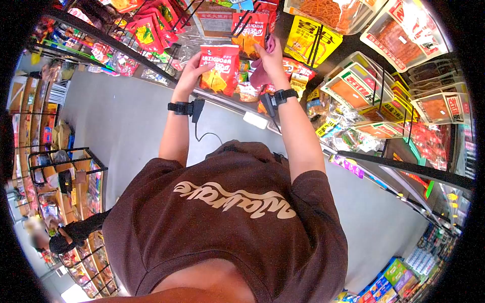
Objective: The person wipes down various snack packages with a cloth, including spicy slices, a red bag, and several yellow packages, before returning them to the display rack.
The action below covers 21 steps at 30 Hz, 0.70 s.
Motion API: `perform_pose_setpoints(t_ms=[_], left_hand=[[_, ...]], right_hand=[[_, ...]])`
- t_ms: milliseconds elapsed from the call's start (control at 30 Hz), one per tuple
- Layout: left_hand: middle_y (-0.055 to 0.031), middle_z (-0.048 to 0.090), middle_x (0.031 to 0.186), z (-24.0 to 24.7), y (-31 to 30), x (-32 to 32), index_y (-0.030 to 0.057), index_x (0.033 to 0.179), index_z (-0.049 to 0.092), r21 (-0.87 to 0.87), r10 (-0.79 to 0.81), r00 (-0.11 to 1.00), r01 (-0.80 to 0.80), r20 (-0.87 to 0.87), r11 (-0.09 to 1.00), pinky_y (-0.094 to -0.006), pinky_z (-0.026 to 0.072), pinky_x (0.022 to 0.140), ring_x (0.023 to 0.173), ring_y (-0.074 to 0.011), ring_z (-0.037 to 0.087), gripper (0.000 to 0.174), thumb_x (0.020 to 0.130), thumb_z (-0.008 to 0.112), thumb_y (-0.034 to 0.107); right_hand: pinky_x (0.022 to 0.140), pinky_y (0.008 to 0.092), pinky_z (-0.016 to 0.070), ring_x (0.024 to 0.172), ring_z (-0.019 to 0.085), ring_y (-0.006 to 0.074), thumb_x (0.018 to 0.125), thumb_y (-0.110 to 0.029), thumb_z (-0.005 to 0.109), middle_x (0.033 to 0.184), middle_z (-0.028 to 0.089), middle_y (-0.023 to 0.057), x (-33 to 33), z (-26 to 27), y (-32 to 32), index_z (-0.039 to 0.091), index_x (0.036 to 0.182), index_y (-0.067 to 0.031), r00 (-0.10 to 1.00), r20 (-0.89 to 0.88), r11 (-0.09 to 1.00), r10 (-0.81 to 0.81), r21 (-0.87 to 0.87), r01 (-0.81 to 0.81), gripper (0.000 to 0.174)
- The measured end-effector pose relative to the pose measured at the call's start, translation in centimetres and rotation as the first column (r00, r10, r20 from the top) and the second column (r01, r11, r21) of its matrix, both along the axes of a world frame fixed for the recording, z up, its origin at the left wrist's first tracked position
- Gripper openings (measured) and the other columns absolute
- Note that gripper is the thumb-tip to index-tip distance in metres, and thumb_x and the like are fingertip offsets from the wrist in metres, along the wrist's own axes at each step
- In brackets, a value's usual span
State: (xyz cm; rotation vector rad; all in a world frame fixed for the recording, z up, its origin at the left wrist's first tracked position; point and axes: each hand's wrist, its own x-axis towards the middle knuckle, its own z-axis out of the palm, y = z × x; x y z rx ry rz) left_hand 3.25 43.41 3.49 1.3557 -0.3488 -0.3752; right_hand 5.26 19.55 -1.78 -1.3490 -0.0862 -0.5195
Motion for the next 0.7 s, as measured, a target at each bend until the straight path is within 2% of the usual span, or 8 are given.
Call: perform_pose_setpoints(t_ms=[133,300,367,400,467,500,567,700], left_hand=[[-0.0071,0.056,0.106,-0.3,-0.2,-0.3,-0.0019,0.115,0.045,-0.020,0.007,1.000,-0.007,0.005,1.000,-0.0256,0.0419,0.085,0.096,-0.0121,0.054,0.040,0.079,0.060,0.007],[-0.0074,0.056,0.105,0.1,-0.2,-1.0,-0.0018,0.114,0.046,0.014,0.023,1.000,-0.023,-0.009,1.000,-0.0255,0.0424,0.085,0.096,-0.0121,0.054,0.039,0.079,0.060,0.007],[-0.0071,0.058,0.102,0.0,-0.2,-1.2,-0.0015,0.111,0.048,0.000,0.048,0.999,-0.048,-0.014,0.999,-0.0252,0.0429,0.082,0.093,-0.0117,0.055,0.038,0.078,0.062,0.007],[-0.0067,0.059,0.099,-0.2,-0.2,-1.4,-0.0012,0.109,0.049,-0.015,0.070,0.997,-0.070,-0.020,0.997,-0.0248,0.0434,0.080,0.090,-0.0113,0.055,0.037,0.076,0.063,0.008],[-0.0068,0.059,0.099,-0.4,0.1,-1.4,-0.0014,0.109,0.049,0.007,0.079,0.997,-0.079,-0.014,0.997,-0.0247,0.0432,0.080,0.090,-0.0114,0.055,0.037,0.076,0.063,0.008],[-0.0069,0.059,0.099,-0.4,0.4,-1.4,-0.0017,0.109,0.049,0.028,0.086,0.996,-0.086,-0.007,0.996,-0.0247,0.0431,0.081,0.090,-0.0116,0.055,0.037,0.076,0.063,0.008],[-0.0069,0.057,0.104,-0.4,0.8,-1.4,-0.0013,0.113,0.046,0.035,0.073,0.997,-0.073,-0.002,0.997,-0.0253,0.0421,0.084,0.095,-0.0121,0.054,0.039,0.078,0.061,0.007],[-0.0066,0.055,0.108,-0.1,1.2,-1.7,-0.0005,0.119,0.043,-0.005,0.060,0.998,-0.060,-0.017,0.998,-0.0262,0.0404,0.087,0.100,-0.0129,0.052,0.042,0.079,0.058,0.005]], right_hand=[[0.086,0.0271,0.0401,0.098,0.051,0.0148,0.076,-0.004,0.065,0.109,0.054,0.0097,-0.2,-0.3,0.5,0.039,0.116,0.0020,0.995,-0.073,0.982,0.067,0.181,-0.053,0.048],[0.088,0.0274,0.0384,0.100,0.050,0.0150,0.076,-0.004,0.065,0.111,0.052,0.0098,0.0,-0.7,0.7,0.037,0.118,0.0024,0.996,-0.058,0.985,0.062,0.166,-0.052,0.051],[0.079,0.0276,0.0456,0.095,0.052,0.0154,0.076,-0.005,0.065,0.110,0.052,0.0099,0.3,-1.2,0.8,0.036,0.118,0.0012,0.999,-0.019,0.990,0.032,0.140,-0.029,0.051],[0.079,0.0276,0.0456,0.095,0.052,0.0154,0.076,-0.005,0.065,0.110,0.052,0.0099,-0.1,-0.7,0.9,0.036,0.118,0.0012,0.999,-0.021,0.989,0.034,0.142,-0.030,0.051],[0.063,0.0269,0.0515,0.087,0.055,0.0158,0.077,-0.005,0.064,0.107,0.052,0.0101,-0.9,0.4,1.1,0.035,0.117,-0.0008,0.998,-0.040,0.990,0.055,0.132,-0.049,0.050],[0.063,0.0269,0.0515,0.087,0.055,0.0158,0.077,-0.005,0.064,0.107,0.052,0.0101,-1.0,0.2,1.1,0.035,0.117,-0.0008,0.998,-0.041,0.990,0.055,0.134,-0.049,0.050],[0.049,0.0264,0.0519,0.081,0.056,0.0165,0.078,-0.005,0.062,0.105,0.051,0.0101,-0.8,0.1,1.2,0.033,0.117,-0.0023,0.999,-0.051,0.996,0.020,0.084,-0.016,0.049],[0.048,0.0271,0.0516,0.082,0.056,0.0172,0.078,-0.005,0.061,0.104,0.051,0.0104,-1.5,0.6,1.5,0.031,0.117,-0.0021,0.997,-0.062,0.997,0.036,0.064,-0.032,0.050]])
